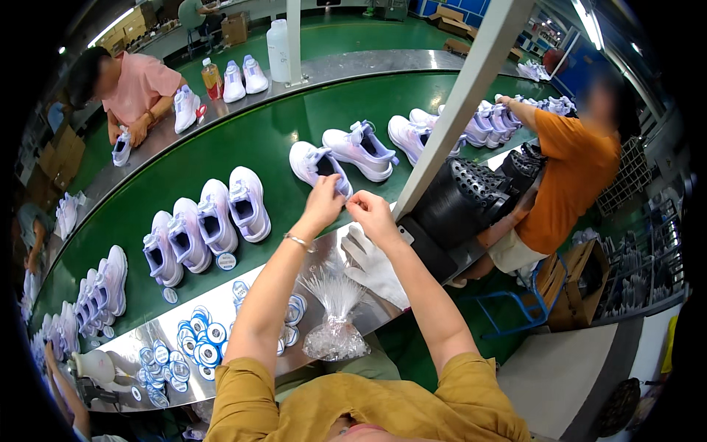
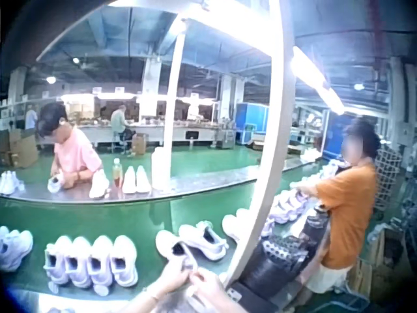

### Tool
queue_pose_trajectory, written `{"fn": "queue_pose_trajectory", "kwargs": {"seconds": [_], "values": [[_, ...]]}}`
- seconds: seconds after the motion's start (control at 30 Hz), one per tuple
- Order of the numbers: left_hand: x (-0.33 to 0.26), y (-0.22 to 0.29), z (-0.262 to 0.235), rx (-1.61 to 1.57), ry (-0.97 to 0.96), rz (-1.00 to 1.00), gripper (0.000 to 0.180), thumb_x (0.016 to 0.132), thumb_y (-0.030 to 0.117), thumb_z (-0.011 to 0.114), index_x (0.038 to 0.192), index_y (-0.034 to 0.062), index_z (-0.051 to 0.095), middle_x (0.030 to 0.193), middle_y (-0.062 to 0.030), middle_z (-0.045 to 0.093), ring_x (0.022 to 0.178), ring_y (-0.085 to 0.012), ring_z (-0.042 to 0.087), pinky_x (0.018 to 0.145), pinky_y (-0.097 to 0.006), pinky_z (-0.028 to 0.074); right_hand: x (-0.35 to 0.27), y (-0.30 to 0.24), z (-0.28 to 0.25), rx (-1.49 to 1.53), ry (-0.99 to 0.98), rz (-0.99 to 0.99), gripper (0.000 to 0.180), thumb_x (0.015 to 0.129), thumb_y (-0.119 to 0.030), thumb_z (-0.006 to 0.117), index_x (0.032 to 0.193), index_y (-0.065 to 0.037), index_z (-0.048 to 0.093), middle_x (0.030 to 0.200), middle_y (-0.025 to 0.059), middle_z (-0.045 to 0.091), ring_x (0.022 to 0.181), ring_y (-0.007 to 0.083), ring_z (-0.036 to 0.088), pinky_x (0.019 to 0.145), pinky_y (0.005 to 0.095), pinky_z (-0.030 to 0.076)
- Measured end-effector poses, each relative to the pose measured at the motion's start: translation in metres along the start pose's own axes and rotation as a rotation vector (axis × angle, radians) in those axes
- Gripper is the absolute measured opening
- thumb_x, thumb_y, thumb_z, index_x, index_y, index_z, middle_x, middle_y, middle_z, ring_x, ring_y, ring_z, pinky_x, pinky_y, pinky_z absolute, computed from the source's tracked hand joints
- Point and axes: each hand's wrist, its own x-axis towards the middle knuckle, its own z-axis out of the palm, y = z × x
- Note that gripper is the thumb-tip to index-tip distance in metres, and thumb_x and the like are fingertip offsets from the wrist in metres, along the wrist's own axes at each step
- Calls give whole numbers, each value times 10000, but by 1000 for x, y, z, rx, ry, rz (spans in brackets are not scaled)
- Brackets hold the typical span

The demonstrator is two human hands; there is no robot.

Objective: The person attaches small circular tags to the tongue of light-colored sneakers moving along a conveyor belt. The person repeatedly picks tags from a pile, places them on each shoe, and moves the shoes forward.

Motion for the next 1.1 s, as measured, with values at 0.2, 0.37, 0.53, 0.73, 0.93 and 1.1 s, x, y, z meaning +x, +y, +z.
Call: {"fn": "queue_pose_trajectory", "kwargs": {"seconds": [0.2,0.37,0.53,0.73,0.93,1.1], "values": [[-64,1,-73,-19,-26,-108,246,750,-56,562,976,6,637,932,-119,585,840,-248,611,745,-314,500,-25,-5,8,-439,-4,-213,85,826,-122,618,864,-46,626,746,121,624,624,272,612,566,378,466],[-91,0,-73,-490,115,-436,211,840,-6,567,1050,-12,576,972,-109,614,873,-189,632,738,-284,521,-36,-10,30,-756,-30,-338,33,818,-129,606,821,-97,611,738,94,586,674,323,612,600,437,488],[-91,-3,-69,-832,27,-634,131,897,71,597,990,-16,569,886,-96,648,777,-155,656,680,-239,538,-31,-12,44,-854,-84,-367,31,780,-80,553,770,-59,572,773,124,584,741,300,633,591,423,509],[-90,-2,-63,-845,40,-633,119,891,82,621,966,-4,588,827,-80,660,706,-132,653,612,-217,528,-26,-16,50,-868,-148,-354,51,775,-94,561,792,-53,586,781,134,587,762,297,633,628,419,514],[-93,-7,-58,-872,100,-622,89,889,84,621,920,5,597,818,-70,653,683,-124,643,561,-220,505,-23,-19,58,-714,-205,-252,97,839,-117,538,869,-36,583,848,166,614,815,333,631,680,435,504],[-101,-3,-70,-628,281,-489,62,901,84,600,900,24,612,808,-32,640,712,-88,615,539,-191,461,-28,-12,43,-281,-139,-183,152,913,-103,482,994,2,558,972,198,636,859,389,615,720,439,490]]}}
